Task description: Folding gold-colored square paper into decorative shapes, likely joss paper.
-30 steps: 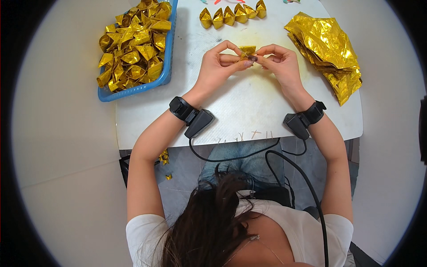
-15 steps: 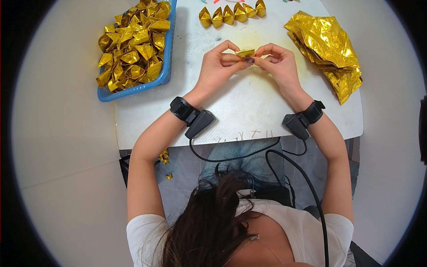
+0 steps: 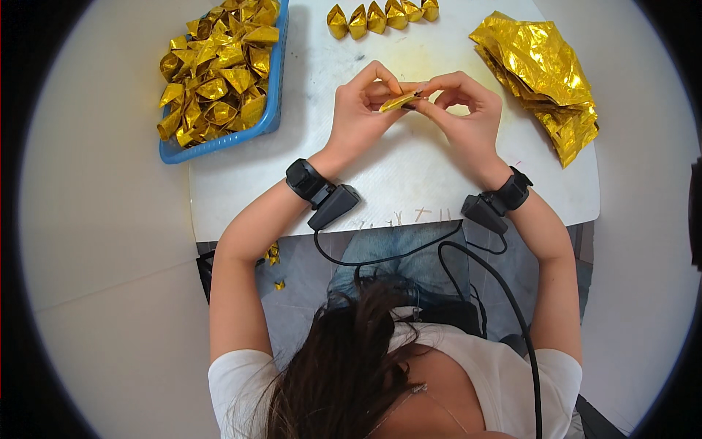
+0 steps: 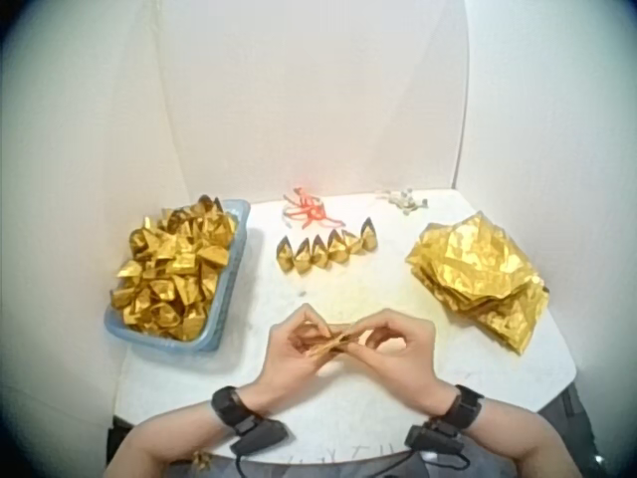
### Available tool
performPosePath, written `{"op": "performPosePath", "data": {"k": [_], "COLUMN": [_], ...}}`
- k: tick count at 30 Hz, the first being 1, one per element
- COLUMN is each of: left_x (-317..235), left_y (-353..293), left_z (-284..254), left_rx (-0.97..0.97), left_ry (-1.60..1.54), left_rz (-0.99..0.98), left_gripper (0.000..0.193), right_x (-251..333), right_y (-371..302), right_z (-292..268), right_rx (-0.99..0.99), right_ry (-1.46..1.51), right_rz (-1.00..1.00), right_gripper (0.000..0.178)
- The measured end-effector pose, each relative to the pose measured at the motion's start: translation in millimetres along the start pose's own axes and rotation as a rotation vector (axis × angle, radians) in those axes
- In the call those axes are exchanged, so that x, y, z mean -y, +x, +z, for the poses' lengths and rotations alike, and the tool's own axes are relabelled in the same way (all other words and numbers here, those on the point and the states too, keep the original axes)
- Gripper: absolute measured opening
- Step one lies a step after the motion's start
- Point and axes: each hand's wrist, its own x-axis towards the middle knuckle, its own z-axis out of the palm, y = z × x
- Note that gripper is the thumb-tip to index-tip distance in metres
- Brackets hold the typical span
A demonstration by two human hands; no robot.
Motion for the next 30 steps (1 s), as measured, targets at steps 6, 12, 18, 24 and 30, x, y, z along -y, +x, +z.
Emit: {"op": "performPosePath", "data": {"k": [6, 12, 18, 24, 30], "left_x": [0, -11, 5, 18, 17], "left_y": [-3, 0, 9, 12, 13], "left_z": [1, 3, -15, -20, -18], "left_rx": [0.013, 0.138, 0.308, 0.38, 0.265], "left_ry": [0.039, -0.176, -0.428, -0.622, -0.664], "left_rz": [0.086, -0.187, -0.337, -0.345, -0.361], "left_gripper": [0.028, 0.045, 0.049, 0.056, 0.048], "right_x": [3, -11, -31, -37, -40], "right_y": [0, 15, 21, 16, 15], "right_z": [0, -12, -23, -19, -18], "right_rx": [0.086, 0.228, 0.334, 0.295, 0.282], "right_ry": [-0.047, 0.282, 0.582, 0.842, 0.972], "right_rz": [-0.079, 0.35, 0.598, 0.718, 0.684], "right_gripper": [0.015, 0.017, 0.023, 0.022, 0.019]}}
